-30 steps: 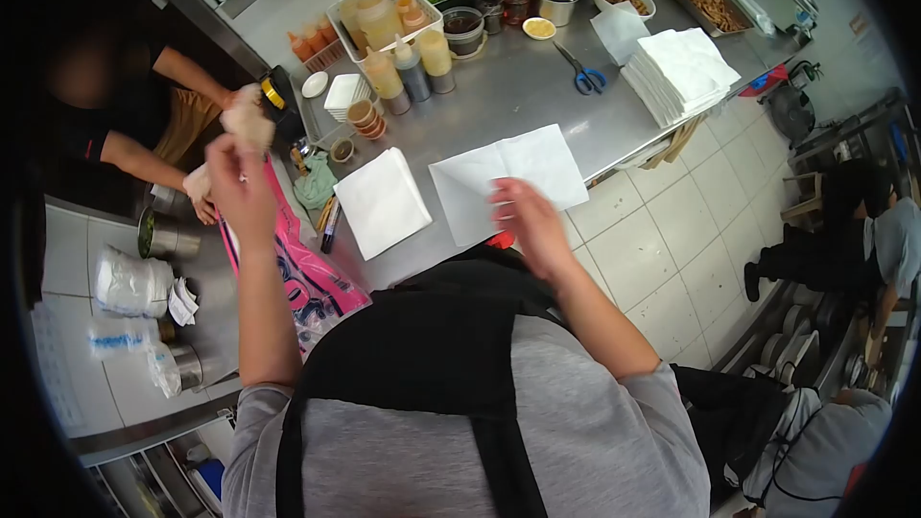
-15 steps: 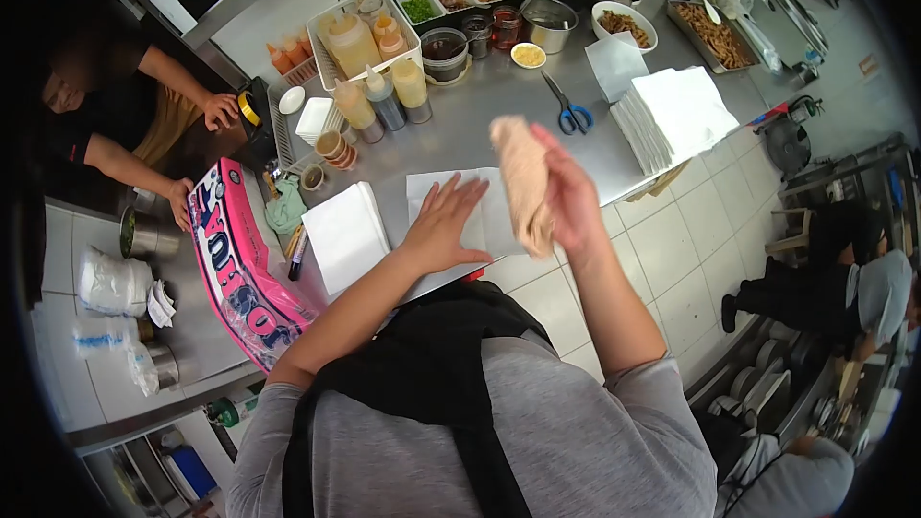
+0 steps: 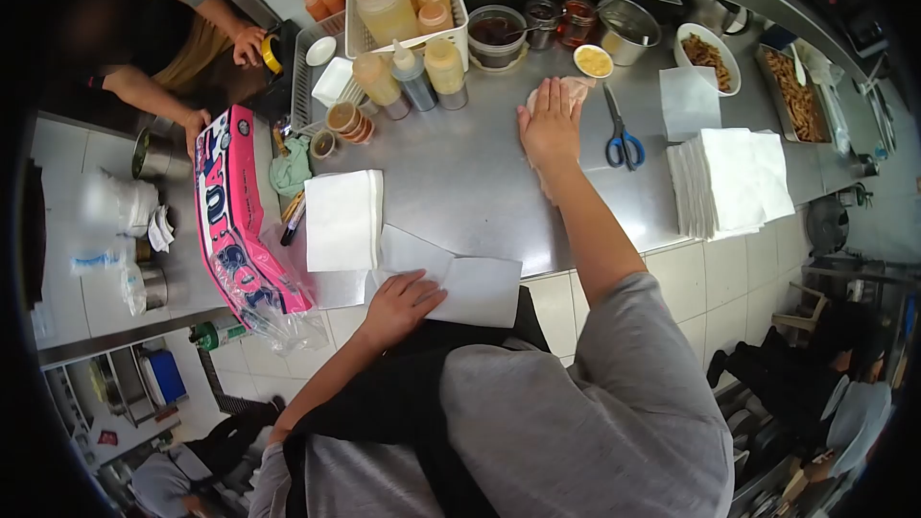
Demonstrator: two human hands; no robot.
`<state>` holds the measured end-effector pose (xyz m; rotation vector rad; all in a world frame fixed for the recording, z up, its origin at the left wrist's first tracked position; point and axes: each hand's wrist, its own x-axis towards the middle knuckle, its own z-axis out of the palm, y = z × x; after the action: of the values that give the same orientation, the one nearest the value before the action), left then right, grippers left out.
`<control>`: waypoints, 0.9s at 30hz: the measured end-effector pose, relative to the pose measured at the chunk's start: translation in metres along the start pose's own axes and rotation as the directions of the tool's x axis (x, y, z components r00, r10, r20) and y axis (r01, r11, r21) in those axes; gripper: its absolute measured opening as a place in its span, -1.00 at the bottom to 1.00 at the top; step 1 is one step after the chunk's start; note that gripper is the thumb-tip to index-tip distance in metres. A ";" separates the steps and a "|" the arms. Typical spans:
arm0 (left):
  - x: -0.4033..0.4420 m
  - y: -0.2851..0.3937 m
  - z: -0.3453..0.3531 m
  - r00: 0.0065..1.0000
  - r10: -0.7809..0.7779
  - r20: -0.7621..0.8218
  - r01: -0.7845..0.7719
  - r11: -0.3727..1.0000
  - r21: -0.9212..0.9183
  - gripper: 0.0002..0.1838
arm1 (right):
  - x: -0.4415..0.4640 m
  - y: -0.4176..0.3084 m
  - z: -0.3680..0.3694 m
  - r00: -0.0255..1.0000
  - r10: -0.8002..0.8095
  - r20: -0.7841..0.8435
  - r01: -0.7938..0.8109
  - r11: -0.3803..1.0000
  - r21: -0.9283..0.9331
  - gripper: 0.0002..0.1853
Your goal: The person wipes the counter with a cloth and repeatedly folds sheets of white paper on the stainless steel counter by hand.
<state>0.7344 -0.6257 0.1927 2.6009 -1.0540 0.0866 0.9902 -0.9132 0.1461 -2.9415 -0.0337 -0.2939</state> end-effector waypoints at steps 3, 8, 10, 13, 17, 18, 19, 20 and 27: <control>-0.009 0.001 -0.004 1.000 -0.007 -0.012 0.006 0.997 -0.083 -0.52 | -0.050 -0.051 -0.012 0.979 -0.185 0.090 0.189 0.981 -0.037 -0.32; -0.013 0.007 -0.016 0.999 0.031 -0.035 -0.035 0.990 -0.140 -0.56 | -0.045 -0.125 0.014 0.857 -0.514 -0.027 0.485 0.790 0.376 -0.47; -0.010 0.013 -0.024 0.997 0.014 -0.076 -0.029 0.980 -0.196 -0.57 | -0.042 -0.134 0.010 0.754 -0.657 0.010 0.628 0.724 0.286 -0.50; -0.012 0.022 -0.037 0.974 -0.141 -0.177 0.061 0.917 -0.394 -0.51 | -0.083 -0.125 -0.006 0.581 -0.796 -0.170 0.780 0.484 0.396 -0.58; -0.009 0.032 -0.044 0.738 -0.613 -0.283 0.207 0.604 -0.770 -0.64 | -0.158 -0.089 -0.056 0.676 -0.733 0.070 0.355 0.408 0.841 -0.61; -0.011 0.031 -0.041 0.603 -0.782 -0.156 0.283 0.392 -0.875 -0.74 | -0.176 -0.075 -0.064 0.673 -0.712 0.197 0.199 0.432 0.880 -0.62; -0.003 0.028 -0.049 0.531 -0.836 -0.138 0.296 0.336 -0.894 -0.81 | -0.189 -0.051 -0.066 0.583 -0.743 0.328 0.232 0.539 0.810 -0.64; 0.006 0.022 -0.050 0.449 -0.875 -0.183 0.254 0.321 -0.912 -0.80 | -0.205 -0.032 -0.056 0.631 -0.756 0.174 0.362 0.486 0.796 -0.66; 0.070 -0.001 -0.083 0.629 -0.519 -0.579 0.228 0.835 -0.501 -0.74 | -0.200 0.066 -0.122 0.976 -0.213 -0.047 0.197 0.768 0.609 -0.61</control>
<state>0.7908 -0.6446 0.2834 2.0590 -0.1871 0.6439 0.7732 -1.0013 0.2125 -2.2860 -0.3849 -0.2214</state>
